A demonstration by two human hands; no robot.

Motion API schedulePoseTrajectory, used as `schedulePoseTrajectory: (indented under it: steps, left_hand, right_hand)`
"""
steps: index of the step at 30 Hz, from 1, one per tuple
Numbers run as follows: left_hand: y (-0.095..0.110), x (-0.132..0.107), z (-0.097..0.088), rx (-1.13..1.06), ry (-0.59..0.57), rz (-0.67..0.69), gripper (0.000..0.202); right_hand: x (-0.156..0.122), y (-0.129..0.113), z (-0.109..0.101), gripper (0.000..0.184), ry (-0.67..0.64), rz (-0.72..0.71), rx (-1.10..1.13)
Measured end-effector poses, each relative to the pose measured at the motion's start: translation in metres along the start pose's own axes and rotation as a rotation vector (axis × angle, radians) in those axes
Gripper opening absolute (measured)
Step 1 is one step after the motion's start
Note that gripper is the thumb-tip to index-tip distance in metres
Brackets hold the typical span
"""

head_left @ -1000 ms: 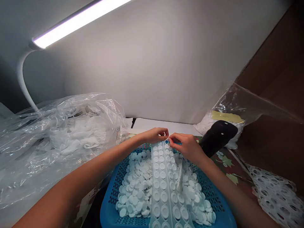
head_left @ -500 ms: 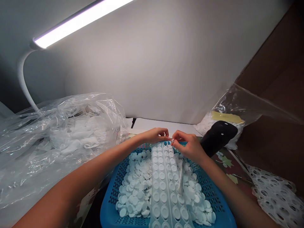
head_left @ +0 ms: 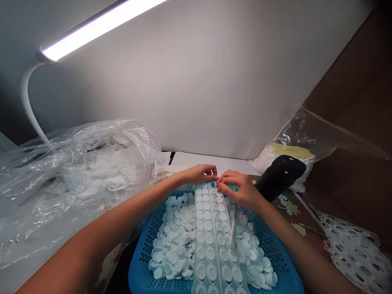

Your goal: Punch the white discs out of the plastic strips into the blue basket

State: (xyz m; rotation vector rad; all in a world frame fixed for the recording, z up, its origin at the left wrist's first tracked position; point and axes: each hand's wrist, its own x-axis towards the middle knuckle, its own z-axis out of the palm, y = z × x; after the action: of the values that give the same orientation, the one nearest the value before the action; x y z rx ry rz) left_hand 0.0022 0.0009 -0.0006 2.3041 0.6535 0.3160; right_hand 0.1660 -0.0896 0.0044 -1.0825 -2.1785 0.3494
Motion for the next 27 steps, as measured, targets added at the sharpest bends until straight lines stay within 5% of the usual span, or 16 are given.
schedulePoseTrajectory:
  steps: [6,9,12,15,27]
  left_hand:
    - [-0.004,0.001,0.001,-0.011,0.012,0.008,0.023]
    - [-0.006,0.001,0.002,-0.016,0.007,0.000,0.022]
    - [-0.009,0.002,0.003,-0.019,0.014,0.021,0.020]
    - [-0.014,0.004,0.005,-0.015,0.023,0.044,0.020]
    - [-0.010,0.003,0.004,-0.011,0.024,0.044,0.022]
  right_hand:
    - [-0.002,-0.004,-0.001,0.033,-0.012,0.083,0.094]
    - [-0.002,-0.005,-0.001,0.024,-0.019,0.096,0.073]
    - [-0.001,-0.005,0.000,0.008,-0.080,0.042,0.004]
    - [-0.002,-0.004,0.001,0.013,-0.154,0.004,-0.027]
    - [-0.005,-0.002,0.007,0.011,-0.127,-0.117,-0.339]
